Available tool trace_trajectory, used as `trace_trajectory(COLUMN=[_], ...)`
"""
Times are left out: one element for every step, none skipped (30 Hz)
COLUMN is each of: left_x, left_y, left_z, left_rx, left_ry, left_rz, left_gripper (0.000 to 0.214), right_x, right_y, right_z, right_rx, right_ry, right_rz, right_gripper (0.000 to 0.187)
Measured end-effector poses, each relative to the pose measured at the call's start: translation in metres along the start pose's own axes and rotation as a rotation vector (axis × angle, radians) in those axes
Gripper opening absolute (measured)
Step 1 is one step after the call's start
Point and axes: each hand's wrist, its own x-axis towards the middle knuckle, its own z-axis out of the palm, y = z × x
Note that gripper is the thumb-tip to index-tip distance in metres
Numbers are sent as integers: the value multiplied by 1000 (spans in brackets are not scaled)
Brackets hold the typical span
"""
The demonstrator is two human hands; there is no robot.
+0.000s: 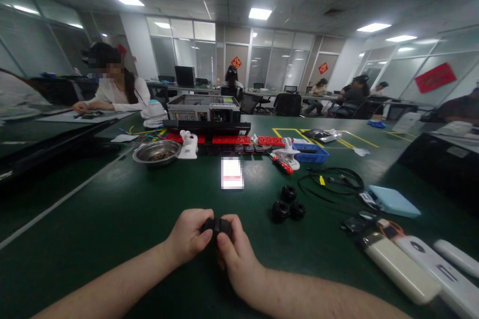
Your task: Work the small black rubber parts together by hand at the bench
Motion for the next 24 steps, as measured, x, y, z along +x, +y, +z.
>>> trace_trajectory(left_x=[0, 0, 1, 2, 4, 5, 6, 7, 7, 7, 6, 5, 4, 4, 3, 3, 3, 3, 3, 3, 4, 4, 5, 6], left_y=[5, 9, 13, 16, 18, 18, 17, 15, 12, 9, 6, 4, 2, 1, 0, 0, 1, 1, 2, 3, 3, 4, 4, 4], left_z=[2, 4, 6, 8, 10, 11, 12, 12, 11, 10, 8, 7, 5, 4, 3, 3, 2, 3, 3, 4, 6, 8, 11, 14], left_rx=[-78, -174, -282, -398, -501, -571, -594, -555, -453, -308, -139, 25, 166, 272, 341, 381, 400, 398, 371, 314, 216, 78, -93, -276], left_ry=[19, 42, 52, 44, 22, 14, 20, 37, 62, 80, 78, 57, 33, 16, 2, -9, -20, -29, -33, -34, -41, -44, -40, -35], left_rz=[-50, -125, -239, -389, -555, -693, -763, -742, -634, -472, -300, -153, -52, -1, 15, 11, -4, -17, -33, -57, -100, -180, -299, -446], left_gripper=[48, 47, 46, 46, 46, 47, 48, 48, 48, 47, 45, 43, 42, 42, 43, 42, 42, 42, 42, 42, 42, 43, 46, 47], right_x=[2, 5, 8, 12, 15, 18, 20, 21, 22, 22, 23, 24, 26, 27, 28, 29, 29, 29, 28, 26, 25, 23, 22, 22], right_y=[-1, -4, -6, -9, -13, -16, -18, -20, -21, -21, -21, -19, -18, -16, -14, -12, -10, -8, -7, -6, -5, -5, -6, -8], right_z=[-3, -8, -13, -18, -22, -25, -27, -27, -27, -25, -23, -21, -19, -17, -15, -14, -14, -13, -14, -15, -16, -18, -20, -23], right_rx=[-145, -314, -474, -611, -720, -780, -779, -722, -607, -454, -281, -109, 41, 154, 227, 261, 263, 241, 190, 108, -9, -153, -311, -473], right_ry=[21, 23, 2, -34, -58, -69, -68, -51, -42, -51, -75, -101, -125, -135, -120, -82, -42, -11, 12, 33, 48, 45, 23, -7], right_rz=[-146, -304, -447, -559, -619, -637, -606, -522, -388, -207, 2, 205, 378, 502, 570, 584, 565, 521, 454, 359, 244, 103, -57, -224], right_gripper=[35, 37, 38, 35, 31, 31, 35, 40, 46, 50, 51, 51, 50, 49, 46, 42, 37, 35, 33, 30, 26, 22, 19, 19])
